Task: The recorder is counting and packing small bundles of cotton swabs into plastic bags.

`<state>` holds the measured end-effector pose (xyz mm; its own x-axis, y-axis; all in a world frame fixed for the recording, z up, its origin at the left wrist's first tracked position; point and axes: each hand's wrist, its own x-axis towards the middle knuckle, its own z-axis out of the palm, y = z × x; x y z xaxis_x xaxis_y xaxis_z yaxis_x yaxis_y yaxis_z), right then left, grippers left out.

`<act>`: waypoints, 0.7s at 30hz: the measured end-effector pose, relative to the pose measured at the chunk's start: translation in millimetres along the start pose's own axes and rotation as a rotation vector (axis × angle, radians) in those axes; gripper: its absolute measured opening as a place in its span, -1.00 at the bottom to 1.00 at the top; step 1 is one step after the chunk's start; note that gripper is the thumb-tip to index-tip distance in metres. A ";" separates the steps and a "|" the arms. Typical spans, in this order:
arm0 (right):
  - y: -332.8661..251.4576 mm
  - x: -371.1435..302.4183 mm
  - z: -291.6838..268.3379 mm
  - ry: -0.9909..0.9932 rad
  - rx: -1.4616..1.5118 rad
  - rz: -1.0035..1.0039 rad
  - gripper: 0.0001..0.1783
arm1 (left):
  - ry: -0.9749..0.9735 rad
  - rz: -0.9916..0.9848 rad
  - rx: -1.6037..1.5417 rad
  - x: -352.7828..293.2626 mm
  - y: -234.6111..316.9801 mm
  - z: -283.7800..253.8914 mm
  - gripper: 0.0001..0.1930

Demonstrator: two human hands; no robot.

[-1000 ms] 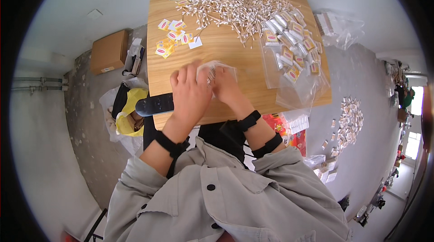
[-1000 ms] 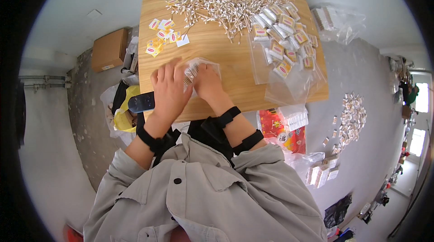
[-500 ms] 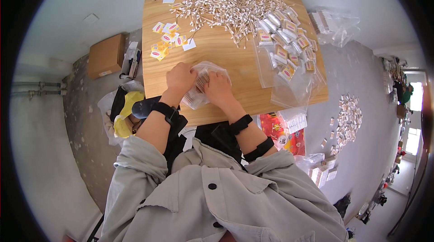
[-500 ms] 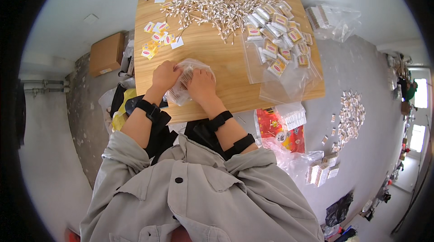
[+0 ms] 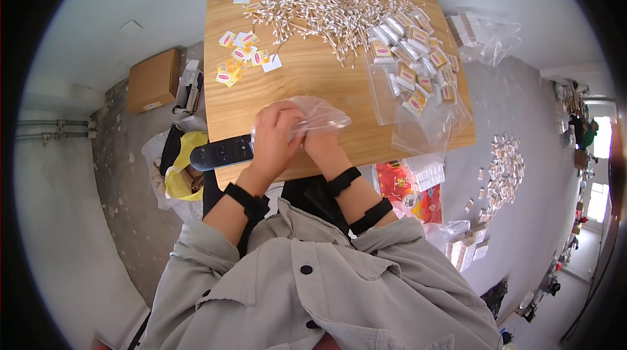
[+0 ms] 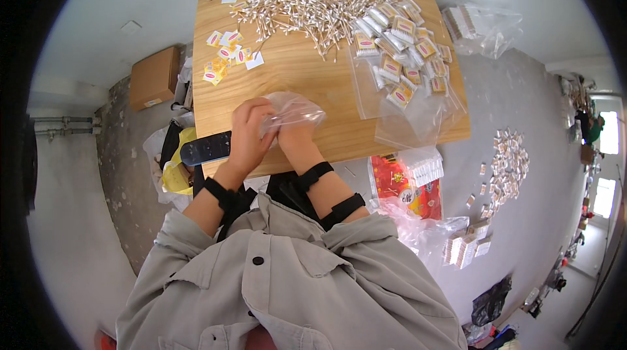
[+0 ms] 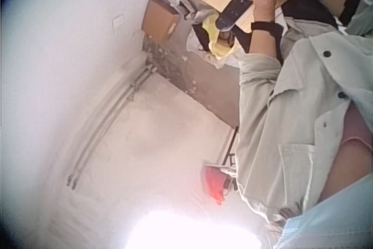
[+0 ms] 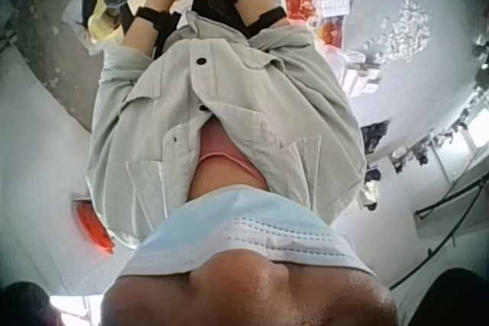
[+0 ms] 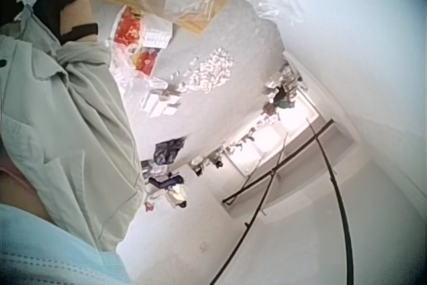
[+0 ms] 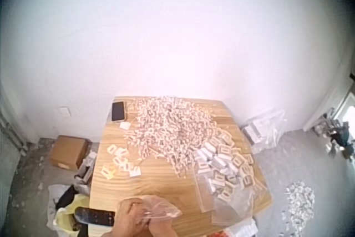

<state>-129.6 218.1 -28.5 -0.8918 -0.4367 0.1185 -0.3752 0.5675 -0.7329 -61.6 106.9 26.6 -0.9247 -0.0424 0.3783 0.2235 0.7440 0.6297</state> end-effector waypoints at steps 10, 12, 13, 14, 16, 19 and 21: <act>14.2 -19.1 5.0 0.084 0.034 0.006 -0.57 | -0.001 -0.435 -0.078 -41.3 -25.3 0.9 -0.17; 11.8 -13.9 5.2 0.105 0.039 0.006 -0.54 | -0.075 -0.321 -0.099 -39.3 -22.1 -0.9 -0.17; 8.0 -9.7 5.5 0.037 0.065 0.040 -0.53 | -0.075 -0.323 -0.098 -41.0 -23.5 -0.8 -0.17; 4.3 -6.4 5.3 -0.031 0.091 0.073 -0.51 | -0.068 -0.328 -0.103 -43.4 -25.7 -0.1 -0.18; 6.7 -2.3 8.1 0.017 -0.030 0.004 -0.52 | -0.061 -0.328 -0.107 -42.5 -26.5 -0.7 -0.18; 3.9 -0.6 8.5 0.045 -0.121 -0.030 -0.56 | -0.037 -0.358 -0.033 -45.0 -25.5 0.7 -0.17; -5.3 -1.4 5.1 0.023 -0.091 0.004 -0.59 | -0.007 -0.402 0.060 -48.8 -25.4 1.0 -0.20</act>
<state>-125.1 212.1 -28.2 -0.8984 -0.4189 0.1320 -0.3924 0.6304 -0.6698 -22.5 90.7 -8.5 -0.9369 -0.3333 0.1054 -0.1744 0.7069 0.6855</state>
